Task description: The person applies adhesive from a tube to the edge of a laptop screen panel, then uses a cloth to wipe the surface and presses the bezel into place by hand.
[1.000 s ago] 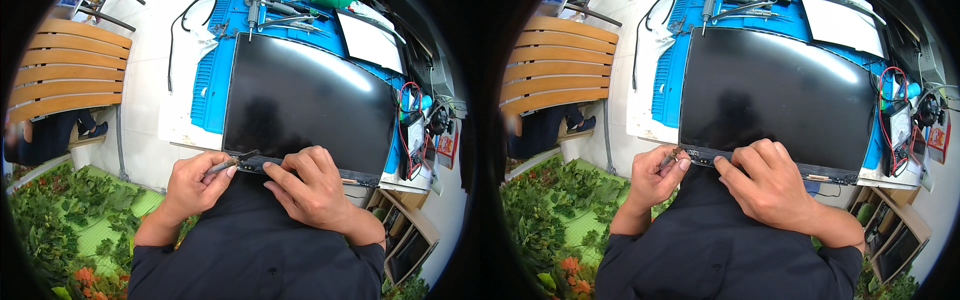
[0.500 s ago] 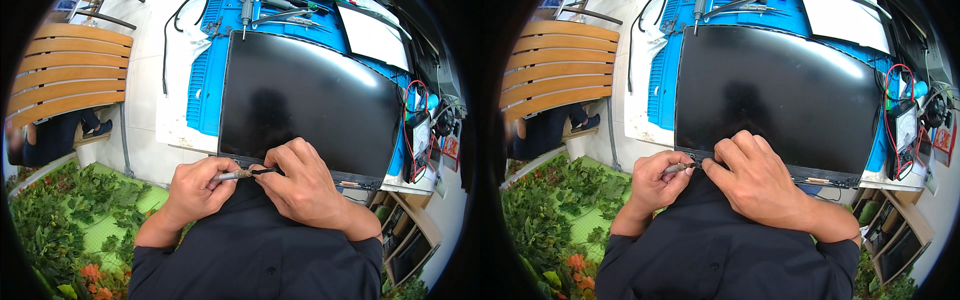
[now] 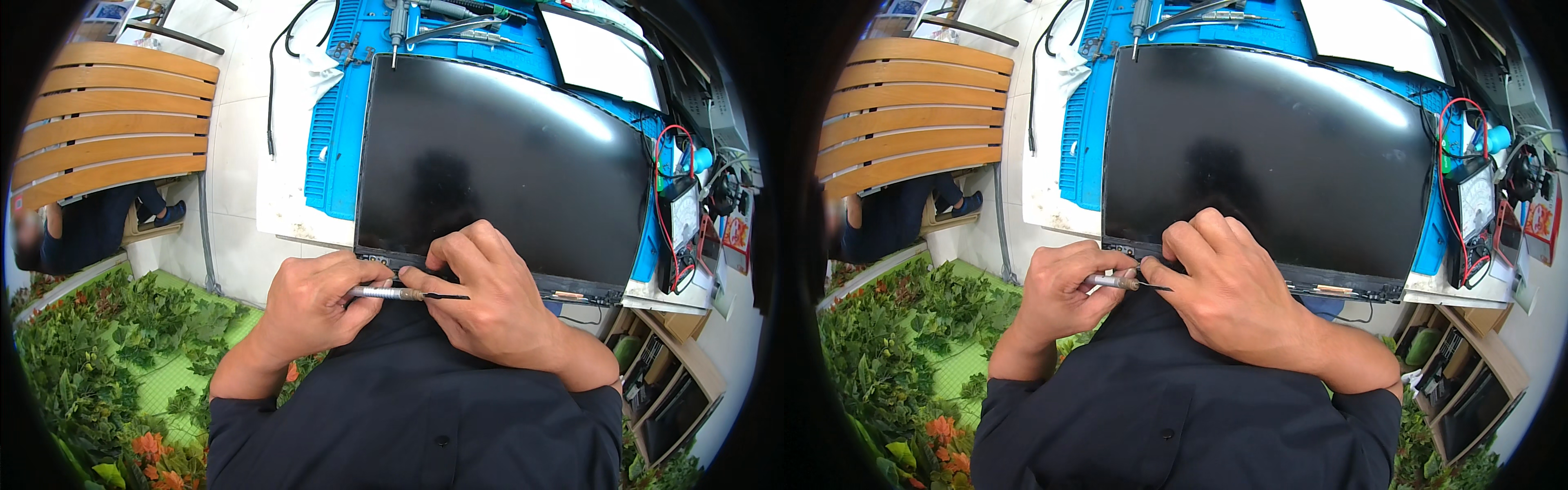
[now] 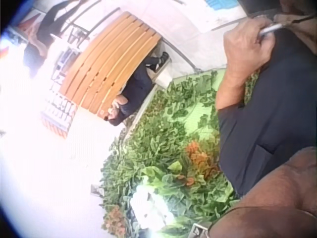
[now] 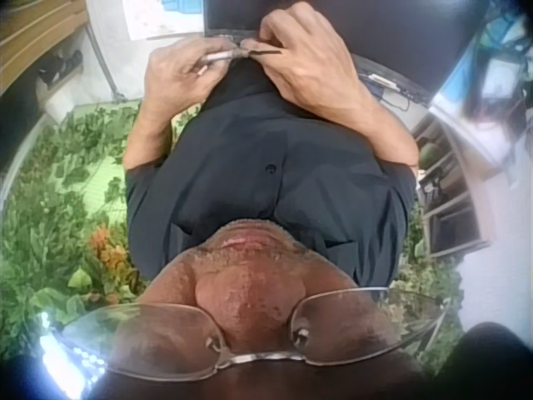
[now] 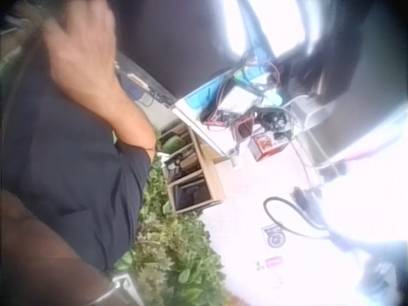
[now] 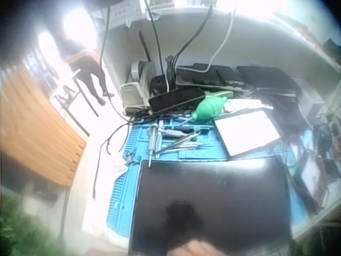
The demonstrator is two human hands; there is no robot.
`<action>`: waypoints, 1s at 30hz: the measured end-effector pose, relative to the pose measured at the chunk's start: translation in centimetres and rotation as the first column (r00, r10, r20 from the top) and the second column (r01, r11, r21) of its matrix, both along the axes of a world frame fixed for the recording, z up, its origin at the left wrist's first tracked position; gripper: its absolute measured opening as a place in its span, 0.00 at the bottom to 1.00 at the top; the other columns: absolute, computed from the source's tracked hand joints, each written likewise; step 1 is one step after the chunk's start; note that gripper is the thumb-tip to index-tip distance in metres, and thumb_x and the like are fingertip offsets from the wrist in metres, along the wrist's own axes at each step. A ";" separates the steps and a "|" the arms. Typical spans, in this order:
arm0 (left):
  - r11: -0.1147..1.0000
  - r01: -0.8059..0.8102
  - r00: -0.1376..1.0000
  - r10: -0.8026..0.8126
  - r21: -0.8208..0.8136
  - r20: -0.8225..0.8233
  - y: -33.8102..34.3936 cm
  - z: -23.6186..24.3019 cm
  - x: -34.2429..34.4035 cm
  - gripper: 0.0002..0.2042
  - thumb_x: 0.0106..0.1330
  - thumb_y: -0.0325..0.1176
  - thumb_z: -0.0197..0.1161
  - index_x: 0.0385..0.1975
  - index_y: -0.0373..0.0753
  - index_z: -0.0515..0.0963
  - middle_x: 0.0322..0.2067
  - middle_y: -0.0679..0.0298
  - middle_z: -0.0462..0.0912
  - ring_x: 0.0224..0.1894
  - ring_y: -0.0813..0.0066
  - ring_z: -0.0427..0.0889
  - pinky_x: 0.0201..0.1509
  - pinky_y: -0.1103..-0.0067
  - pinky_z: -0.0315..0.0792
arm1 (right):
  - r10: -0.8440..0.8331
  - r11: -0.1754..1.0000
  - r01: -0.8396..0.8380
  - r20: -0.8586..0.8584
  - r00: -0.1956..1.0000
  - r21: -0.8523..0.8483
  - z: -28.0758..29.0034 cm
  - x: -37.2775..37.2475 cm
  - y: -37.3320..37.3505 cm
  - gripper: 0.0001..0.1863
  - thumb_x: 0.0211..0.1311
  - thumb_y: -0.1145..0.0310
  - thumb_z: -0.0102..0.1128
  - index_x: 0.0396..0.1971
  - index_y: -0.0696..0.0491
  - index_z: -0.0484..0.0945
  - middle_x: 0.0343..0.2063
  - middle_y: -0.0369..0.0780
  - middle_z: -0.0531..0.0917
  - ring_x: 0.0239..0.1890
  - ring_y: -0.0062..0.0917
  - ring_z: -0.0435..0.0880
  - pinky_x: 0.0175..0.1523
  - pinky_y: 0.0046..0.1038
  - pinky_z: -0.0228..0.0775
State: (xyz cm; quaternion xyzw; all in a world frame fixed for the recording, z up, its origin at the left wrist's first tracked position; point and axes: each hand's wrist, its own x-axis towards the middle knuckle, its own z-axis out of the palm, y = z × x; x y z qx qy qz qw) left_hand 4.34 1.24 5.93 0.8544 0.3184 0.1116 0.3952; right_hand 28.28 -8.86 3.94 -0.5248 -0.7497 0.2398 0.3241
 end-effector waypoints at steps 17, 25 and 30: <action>0.937 -0.182 0.982 0.188 -0.297 -0.010 0.0 1.5 -1.0 0.12 0.66 0.21 0.73 0.49 0.34 0.92 0.21 0.65 0.81 0.21 0.83 0.73 0.27 0.79 0.68 | 0.107 0.973 -0.154 0.256 0.961 0.173 0.1 -0.3 0.6 0.15 0.61 0.66 0.66 0.45 0.58 0.86 0.43 0.39 0.78 0.43 0.31 0.75 0.44 0.32 0.66; 0.824 -0.062 0.811 0.371 -0.563 0.453 0.6 0.0 -2.1 0.20 0.88 0.41 0.56 0.46 0.29 0.88 0.33 0.59 0.82 0.29 0.78 0.76 0.34 0.77 0.69 | 0.084 0.987 -0.104 0.156 0.984 0.122 -0.1 -0.3 0.3 0.18 0.59 0.68 0.67 0.48 0.59 0.88 0.45 0.41 0.79 0.45 0.33 0.77 0.46 0.34 0.71; 0.821 0.002 0.728 0.390 -0.570 0.564 1.4 -0.9 -2.4 0.20 0.88 0.43 0.58 0.44 0.28 0.85 0.39 0.53 0.83 0.34 0.70 0.86 0.38 0.76 0.83 | 0.070 0.992 -0.083 0.132 0.989 0.096 -0.1 -0.3 0.1 0.18 0.58 0.70 0.68 0.49 0.58 0.89 0.45 0.42 0.81 0.46 0.34 0.78 0.48 0.35 0.74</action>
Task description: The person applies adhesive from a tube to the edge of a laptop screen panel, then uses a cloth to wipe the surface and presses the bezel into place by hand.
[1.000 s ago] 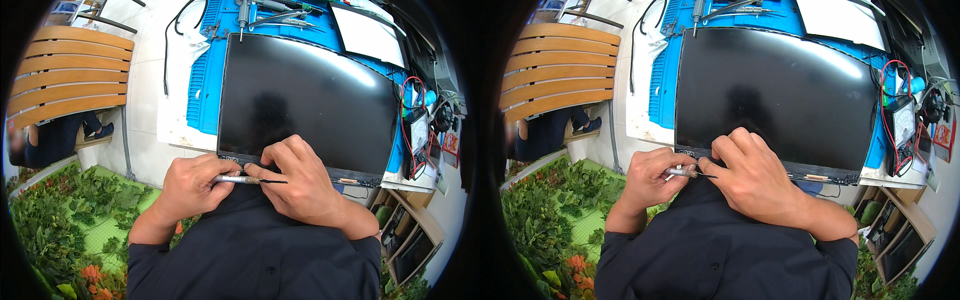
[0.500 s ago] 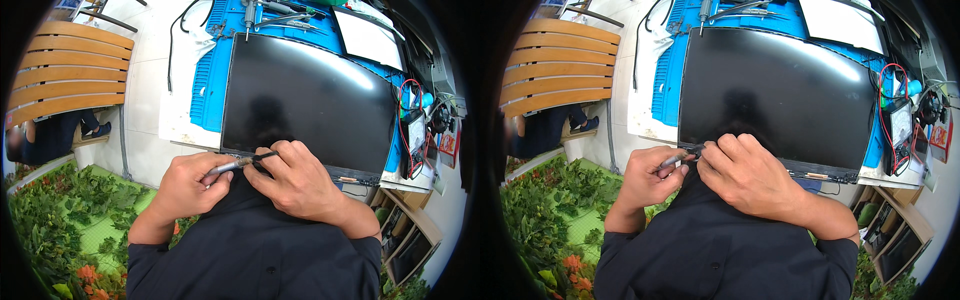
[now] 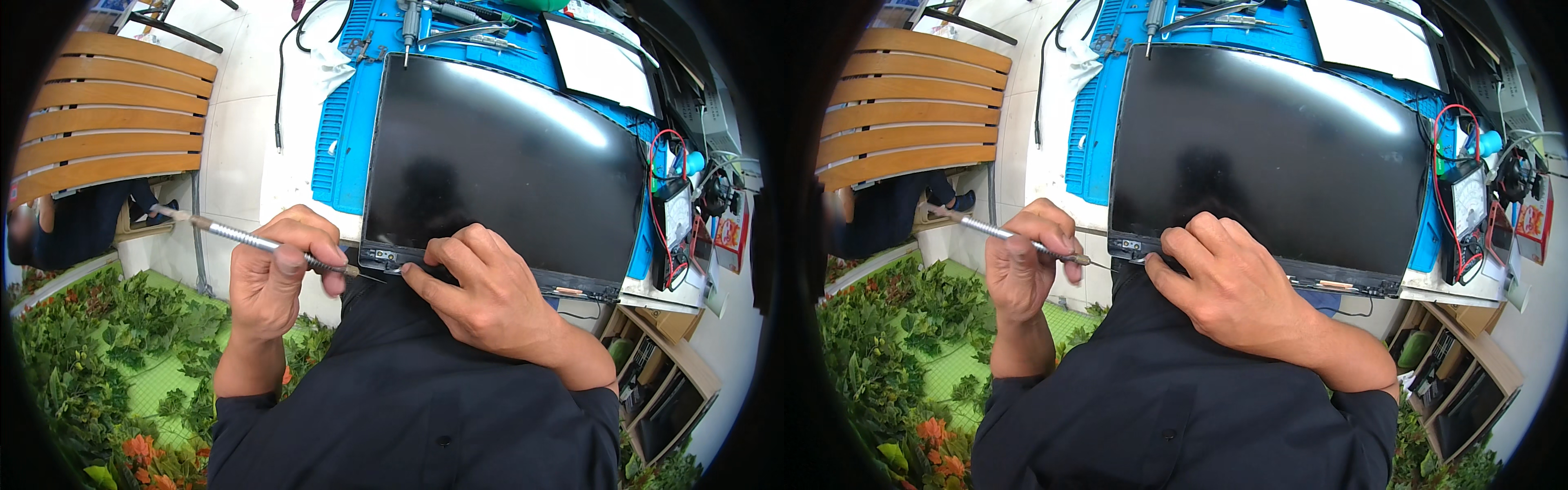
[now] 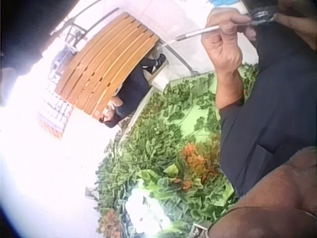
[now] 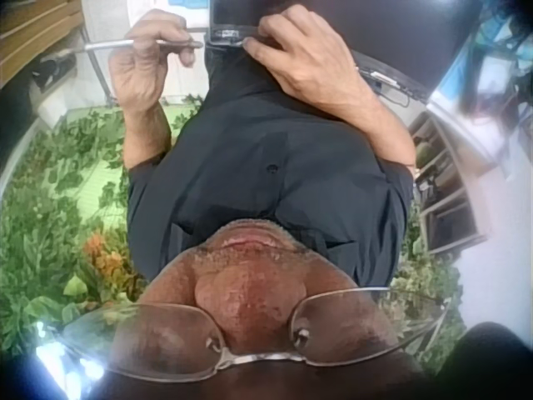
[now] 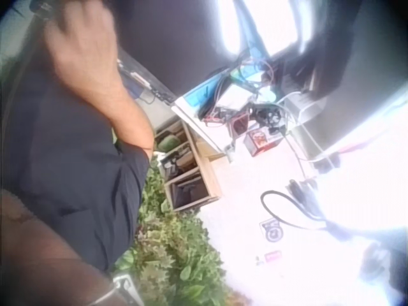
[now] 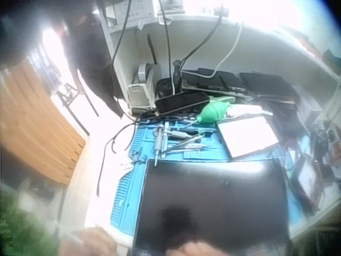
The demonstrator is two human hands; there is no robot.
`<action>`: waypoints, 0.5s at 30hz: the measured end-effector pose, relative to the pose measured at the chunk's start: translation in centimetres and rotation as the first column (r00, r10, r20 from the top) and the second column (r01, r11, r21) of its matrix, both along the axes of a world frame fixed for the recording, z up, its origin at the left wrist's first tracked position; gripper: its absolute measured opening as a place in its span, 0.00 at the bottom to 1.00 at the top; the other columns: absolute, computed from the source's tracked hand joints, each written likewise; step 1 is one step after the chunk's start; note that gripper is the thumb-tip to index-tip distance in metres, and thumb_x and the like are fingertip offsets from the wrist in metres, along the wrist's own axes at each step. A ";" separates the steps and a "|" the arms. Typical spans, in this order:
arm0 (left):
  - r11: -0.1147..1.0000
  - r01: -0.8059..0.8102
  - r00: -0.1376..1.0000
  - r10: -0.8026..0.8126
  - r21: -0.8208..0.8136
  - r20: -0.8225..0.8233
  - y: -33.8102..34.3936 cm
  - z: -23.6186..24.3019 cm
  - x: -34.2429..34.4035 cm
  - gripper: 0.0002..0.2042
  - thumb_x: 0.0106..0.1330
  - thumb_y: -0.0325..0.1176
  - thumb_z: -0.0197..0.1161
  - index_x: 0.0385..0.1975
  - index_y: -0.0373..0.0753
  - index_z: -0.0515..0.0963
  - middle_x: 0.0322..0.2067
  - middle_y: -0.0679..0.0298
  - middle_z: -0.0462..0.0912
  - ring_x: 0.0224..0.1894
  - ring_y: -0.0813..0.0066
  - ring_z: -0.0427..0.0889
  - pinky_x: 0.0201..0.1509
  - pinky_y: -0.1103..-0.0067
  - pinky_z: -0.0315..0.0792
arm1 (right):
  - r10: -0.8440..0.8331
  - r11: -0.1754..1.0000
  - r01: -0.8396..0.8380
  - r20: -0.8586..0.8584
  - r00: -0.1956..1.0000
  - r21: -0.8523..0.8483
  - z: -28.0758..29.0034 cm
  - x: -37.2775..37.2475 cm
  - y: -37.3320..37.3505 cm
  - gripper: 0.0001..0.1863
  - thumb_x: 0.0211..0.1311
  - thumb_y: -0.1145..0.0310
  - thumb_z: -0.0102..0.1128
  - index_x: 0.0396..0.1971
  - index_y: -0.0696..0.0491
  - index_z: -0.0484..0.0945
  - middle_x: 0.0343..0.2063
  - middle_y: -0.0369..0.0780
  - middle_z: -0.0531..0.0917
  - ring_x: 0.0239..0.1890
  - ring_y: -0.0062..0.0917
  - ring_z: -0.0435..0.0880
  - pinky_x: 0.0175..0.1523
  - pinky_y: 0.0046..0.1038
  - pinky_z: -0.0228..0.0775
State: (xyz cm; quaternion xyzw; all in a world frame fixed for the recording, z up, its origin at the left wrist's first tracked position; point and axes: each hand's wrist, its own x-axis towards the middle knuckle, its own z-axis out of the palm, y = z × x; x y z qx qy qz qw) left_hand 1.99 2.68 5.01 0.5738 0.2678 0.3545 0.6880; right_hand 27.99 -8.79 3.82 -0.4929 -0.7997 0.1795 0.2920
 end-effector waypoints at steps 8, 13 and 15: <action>0.991 -0.131 0.990 0.132 0.028 -0.040 -1.2 -1.5 -0.2 0.09 0.78 0.25 0.71 0.48 0.27 0.80 0.42 0.49 0.86 0.40 0.63 0.93 0.47 0.72 0.93 | -0.025 1.000 0.025 -0.026 0.999 0.000 0.0 0.2 -0.1 0.18 0.56 0.71 0.70 0.48 0.58 0.89 0.44 0.40 0.82 0.45 0.33 0.79 0.48 0.35 0.75; 0.979 -0.142 0.986 0.154 0.144 -0.072 -2.2 -1.8 0.2 0.07 0.78 0.23 0.71 0.47 0.27 0.80 0.39 0.49 0.88 0.39 0.65 0.93 0.43 0.73 0.91 | -0.015 1.000 0.014 -0.022 1.000 -0.008 0.0 0.2 0.0 0.18 0.56 0.71 0.69 0.48 0.58 0.89 0.44 0.40 0.81 0.44 0.33 0.78 0.48 0.34 0.75; 0.973 -0.148 0.983 0.164 0.179 -0.079 -2.5 -2.0 0.6 0.07 0.78 0.22 0.71 0.46 0.26 0.80 0.38 0.49 0.88 0.38 0.66 0.92 0.41 0.74 0.89 | -0.005 1.000 0.005 -0.011 1.000 -0.003 0.1 0.3 0.1 0.18 0.57 0.70 0.69 0.48 0.58 0.89 0.43 0.40 0.81 0.44 0.33 0.78 0.47 0.33 0.74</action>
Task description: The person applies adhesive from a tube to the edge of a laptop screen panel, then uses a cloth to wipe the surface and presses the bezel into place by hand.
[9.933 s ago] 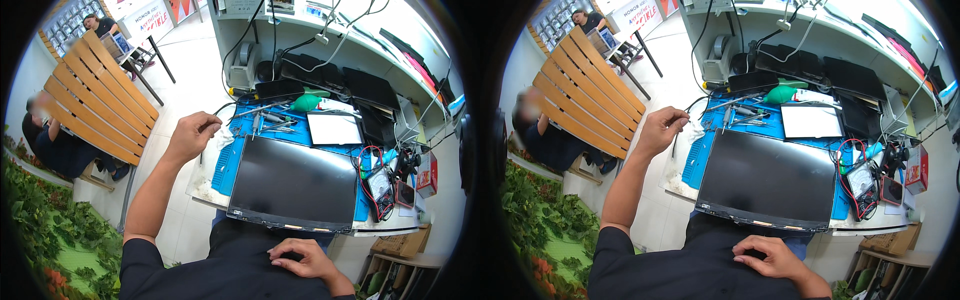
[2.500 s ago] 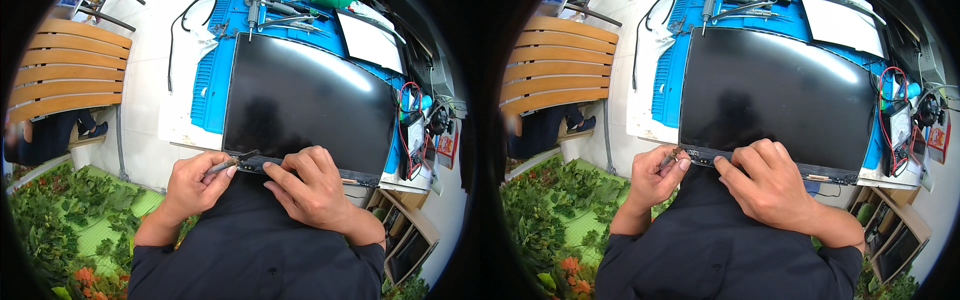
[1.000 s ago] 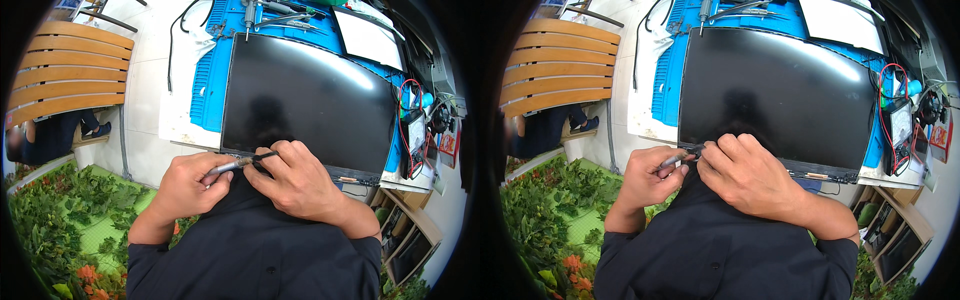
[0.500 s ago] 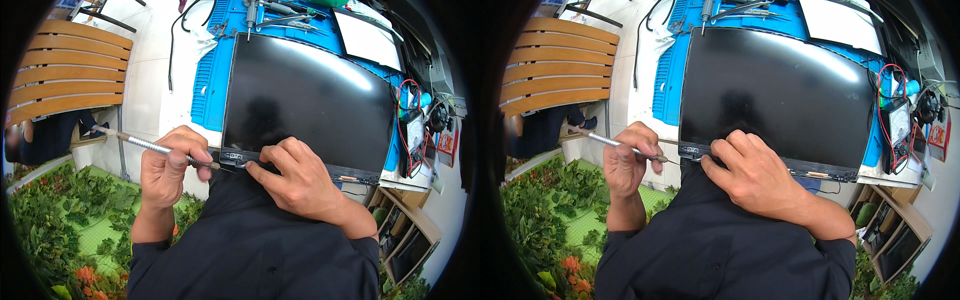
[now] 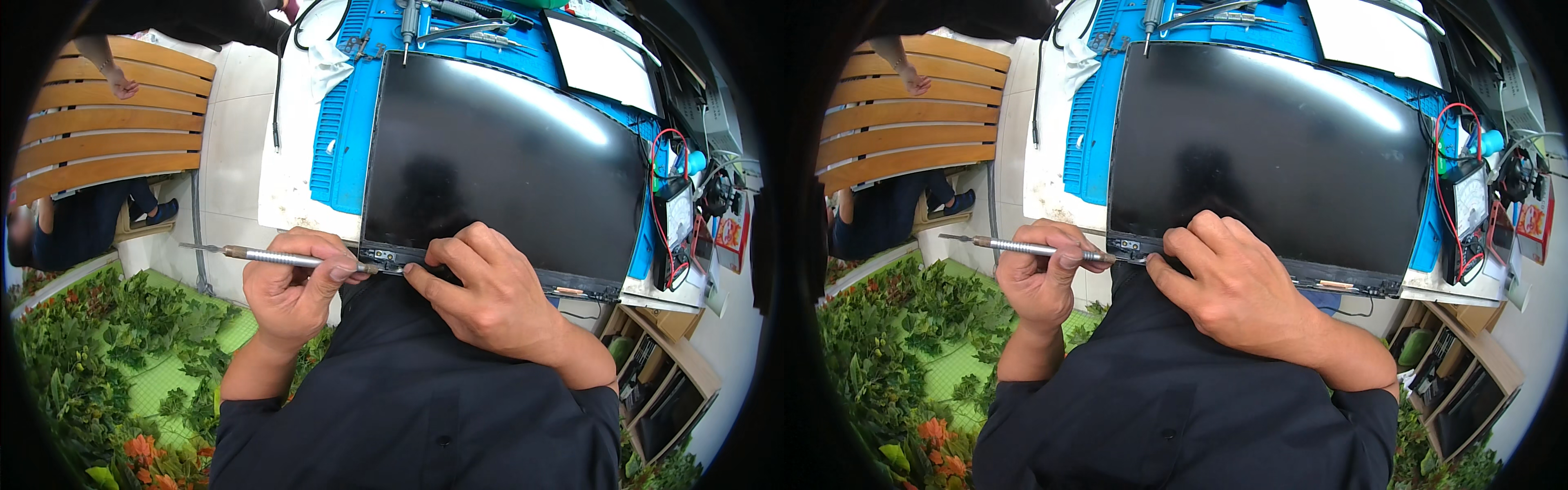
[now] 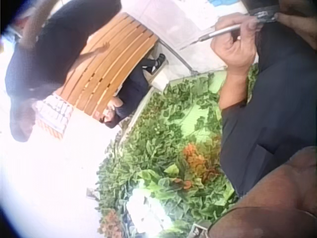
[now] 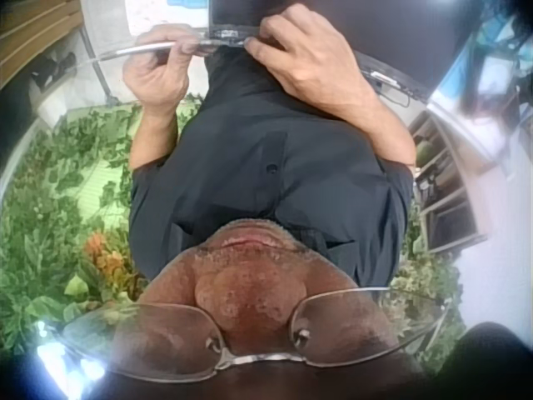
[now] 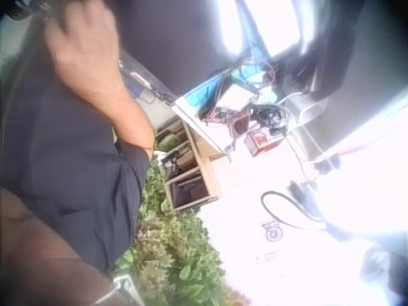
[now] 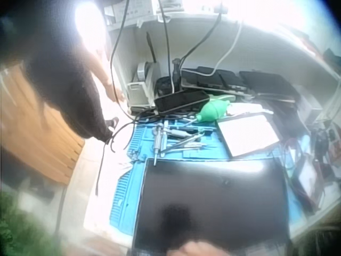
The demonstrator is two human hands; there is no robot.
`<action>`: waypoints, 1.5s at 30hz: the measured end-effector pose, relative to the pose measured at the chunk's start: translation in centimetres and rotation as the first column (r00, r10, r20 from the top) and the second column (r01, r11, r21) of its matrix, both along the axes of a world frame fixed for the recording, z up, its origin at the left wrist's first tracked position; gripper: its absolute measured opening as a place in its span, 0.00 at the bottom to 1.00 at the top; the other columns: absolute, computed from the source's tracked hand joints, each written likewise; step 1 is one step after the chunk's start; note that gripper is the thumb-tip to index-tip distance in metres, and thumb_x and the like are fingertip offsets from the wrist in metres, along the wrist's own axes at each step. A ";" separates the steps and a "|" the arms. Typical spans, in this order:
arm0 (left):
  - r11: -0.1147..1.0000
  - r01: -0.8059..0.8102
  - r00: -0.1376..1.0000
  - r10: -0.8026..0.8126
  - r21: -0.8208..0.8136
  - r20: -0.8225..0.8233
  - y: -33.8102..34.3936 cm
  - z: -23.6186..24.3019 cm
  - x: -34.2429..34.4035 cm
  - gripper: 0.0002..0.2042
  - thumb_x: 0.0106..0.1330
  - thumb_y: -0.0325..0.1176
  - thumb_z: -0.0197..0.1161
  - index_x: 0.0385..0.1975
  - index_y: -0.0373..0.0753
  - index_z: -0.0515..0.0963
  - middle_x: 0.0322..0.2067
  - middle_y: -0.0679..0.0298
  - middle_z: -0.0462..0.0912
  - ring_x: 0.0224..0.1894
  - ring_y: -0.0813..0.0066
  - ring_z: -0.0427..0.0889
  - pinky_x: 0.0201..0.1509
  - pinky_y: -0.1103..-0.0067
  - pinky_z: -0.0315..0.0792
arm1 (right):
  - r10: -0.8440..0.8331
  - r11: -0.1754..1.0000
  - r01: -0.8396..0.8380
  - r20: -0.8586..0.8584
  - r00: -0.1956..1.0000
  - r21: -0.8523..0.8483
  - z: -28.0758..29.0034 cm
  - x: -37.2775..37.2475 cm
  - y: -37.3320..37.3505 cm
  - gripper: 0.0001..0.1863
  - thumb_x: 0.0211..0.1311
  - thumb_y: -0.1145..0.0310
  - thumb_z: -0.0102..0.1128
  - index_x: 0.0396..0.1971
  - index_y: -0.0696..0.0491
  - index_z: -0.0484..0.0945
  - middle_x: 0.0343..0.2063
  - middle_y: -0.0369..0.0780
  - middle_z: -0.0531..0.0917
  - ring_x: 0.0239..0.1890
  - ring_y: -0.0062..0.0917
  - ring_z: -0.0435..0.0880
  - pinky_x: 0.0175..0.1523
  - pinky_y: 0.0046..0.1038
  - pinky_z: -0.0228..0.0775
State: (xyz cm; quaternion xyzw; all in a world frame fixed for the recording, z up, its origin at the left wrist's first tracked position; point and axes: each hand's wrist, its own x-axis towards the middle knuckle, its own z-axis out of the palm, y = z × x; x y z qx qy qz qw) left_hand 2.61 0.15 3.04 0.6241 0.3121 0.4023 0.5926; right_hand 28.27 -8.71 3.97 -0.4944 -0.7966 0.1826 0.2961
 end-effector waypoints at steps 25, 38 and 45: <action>0.998 -0.028 0.987 0.036 0.050 -0.159 -0.2 -0.5 0.3 0.06 0.75 0.24 0.76 0.40 0.29 0.86 0.35 0.56 0.91 0.32 0.74 0.91 0.33 0.80 0.82 | -0.061 0.998 0.060 -0.024 0.998 -0.016 0.2 -0.2 0.1 0.16 0.57 0.73 0.73 0.46 0.60 0.88 0.38 0.38 0.79 0.41 0.32 0.78 0.45 0.34 0.76; 0.893 0.156 0.962 -0.041 0.422 -0.269 0.6 -0.5 -0.4 0.13 0.65 0.33 0.86 0.38 0.38 0.86 0.33 0.59 0.93 0.34 0.67 0.93 0.36 0.76 0.85 | -0.105 0.994 0.101 -0.085 0.991 -0.052 0.2 -0.4 0.5 0.14 0.56 0.75 0.78 0.42 0.59 0.88 0.36 0.38 0.78 0.39 0.32 0.77 0.43 0.33 0.74; 0.897 0.142 0.962 -0.025 0.419 -0.273 0.8 -0.5 -0.3 0.13 0.65 0.32 0.86 0.38 0.37 0.85 0.32 0.58 0.93 0.33 0.67 0.93 0.36 0.76 0.85 | -0.106 0.993 0.100 -0.089 0.990 -0.066 0.2 -0.4 0.5 0.13 0.56 0.76 0.78 0.42 0.59 0.88 0.35 0.38 0.77 0.39 0.32 0.76 0.43 0.33 0.74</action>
